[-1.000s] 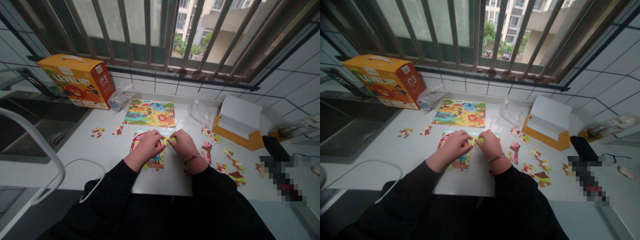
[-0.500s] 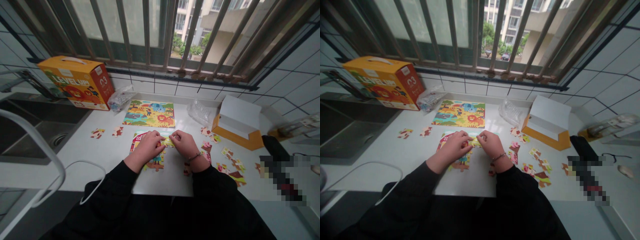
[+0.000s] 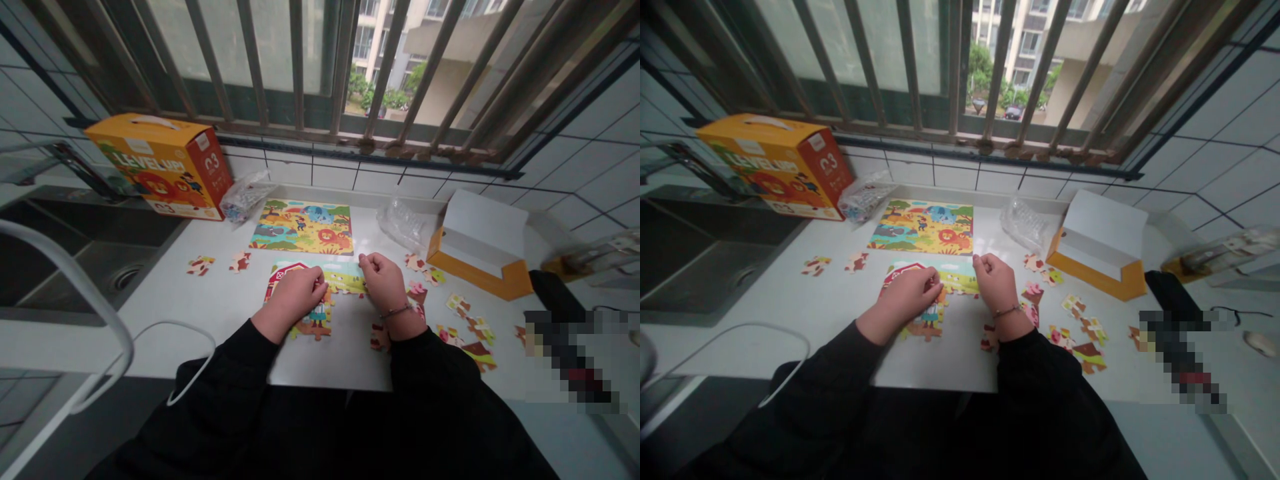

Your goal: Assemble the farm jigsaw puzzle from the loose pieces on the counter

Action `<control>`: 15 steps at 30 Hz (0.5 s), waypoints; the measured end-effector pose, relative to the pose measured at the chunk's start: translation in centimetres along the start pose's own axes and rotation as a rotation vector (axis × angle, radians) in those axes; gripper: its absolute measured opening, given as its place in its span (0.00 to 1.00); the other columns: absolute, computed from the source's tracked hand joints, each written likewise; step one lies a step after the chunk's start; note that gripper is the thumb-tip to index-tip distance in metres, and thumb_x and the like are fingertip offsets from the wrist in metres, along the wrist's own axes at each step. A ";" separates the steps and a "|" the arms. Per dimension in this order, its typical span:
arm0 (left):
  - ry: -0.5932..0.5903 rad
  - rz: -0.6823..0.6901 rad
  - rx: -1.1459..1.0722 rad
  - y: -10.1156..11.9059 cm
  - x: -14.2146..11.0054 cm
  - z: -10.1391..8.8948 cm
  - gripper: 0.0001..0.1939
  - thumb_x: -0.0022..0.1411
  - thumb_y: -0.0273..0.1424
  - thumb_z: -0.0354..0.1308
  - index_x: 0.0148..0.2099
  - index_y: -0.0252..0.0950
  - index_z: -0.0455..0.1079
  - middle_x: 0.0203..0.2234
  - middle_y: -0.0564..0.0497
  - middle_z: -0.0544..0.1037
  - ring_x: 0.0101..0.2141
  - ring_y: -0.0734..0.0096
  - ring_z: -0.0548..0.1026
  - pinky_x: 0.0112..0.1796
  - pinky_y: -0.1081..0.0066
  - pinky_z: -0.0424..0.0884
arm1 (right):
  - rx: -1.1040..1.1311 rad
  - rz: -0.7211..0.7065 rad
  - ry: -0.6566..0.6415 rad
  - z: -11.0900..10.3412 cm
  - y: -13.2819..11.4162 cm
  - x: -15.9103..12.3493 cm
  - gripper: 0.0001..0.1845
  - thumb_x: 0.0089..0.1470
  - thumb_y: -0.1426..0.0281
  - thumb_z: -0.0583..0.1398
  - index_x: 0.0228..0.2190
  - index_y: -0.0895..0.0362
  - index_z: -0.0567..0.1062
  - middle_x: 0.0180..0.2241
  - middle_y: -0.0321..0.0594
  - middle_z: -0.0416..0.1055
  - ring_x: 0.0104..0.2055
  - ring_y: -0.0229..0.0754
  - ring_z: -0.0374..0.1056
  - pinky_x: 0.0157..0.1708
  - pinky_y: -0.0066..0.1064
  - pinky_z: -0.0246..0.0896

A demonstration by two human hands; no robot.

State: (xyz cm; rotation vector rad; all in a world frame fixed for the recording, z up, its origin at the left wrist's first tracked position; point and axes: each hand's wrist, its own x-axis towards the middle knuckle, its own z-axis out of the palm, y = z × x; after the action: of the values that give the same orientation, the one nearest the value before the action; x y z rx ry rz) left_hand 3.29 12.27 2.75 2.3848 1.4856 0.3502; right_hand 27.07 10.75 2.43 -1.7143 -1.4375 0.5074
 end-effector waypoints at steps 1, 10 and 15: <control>0.003 0.004 -0.002 -0.1 0.0 0.1 0.07 0.73 0.37 0.61 0.42 0.41 0.75 0.33 0.48 0.83 0.35 0.57 0.79 0.34 0.64 0.63 | -0.001 0.005 0.000 0.0 0.0 0.0 0.26 0.66 0.46 0.57 0.27 0.52 0.75 0.20 0.31 0.61 0.25 0.40 0.58 0.29 0.33 0.48; 0.010 0.042 -0.002 -0.3 0.1 0.0 0.07 0.73 0.36 0.60 0.41 0.41 0.76 0.34 0.47 0.84 0.36 0.57 0.80 0.36 0.64 0.65 | -0.001 0.008 -0.005 0.1 0.0 0.0 0.27 0.66 0.45 0.56 0.26 0.52 0.74 0.20 0.32 0.62 0.26 0.41 0.58 0.29 0.33 0.48; -0.006 0.041 -0.010 -0.2 0.1 -0.1 0.07 0.73 0.36 0.60 0.41 0.41 0.76 0.34 0.47 0.83 0.35 0.57 0.78 0.36 0.64 0.65 | -0.010 0.003 -0.013 0.2 0.3 0.1 0.26 0.66 0.46 0.57 0.26 0.52 0.74 0.20 0.31 0.61 0.26 0.41 0.59 0.29 0.33 0.49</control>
State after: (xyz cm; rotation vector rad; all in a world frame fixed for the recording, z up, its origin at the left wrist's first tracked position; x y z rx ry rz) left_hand 3.10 12.46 2.75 2.4098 1.4306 0.3580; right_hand 27.14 10.94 2.12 -1.7243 -1.4495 0.5142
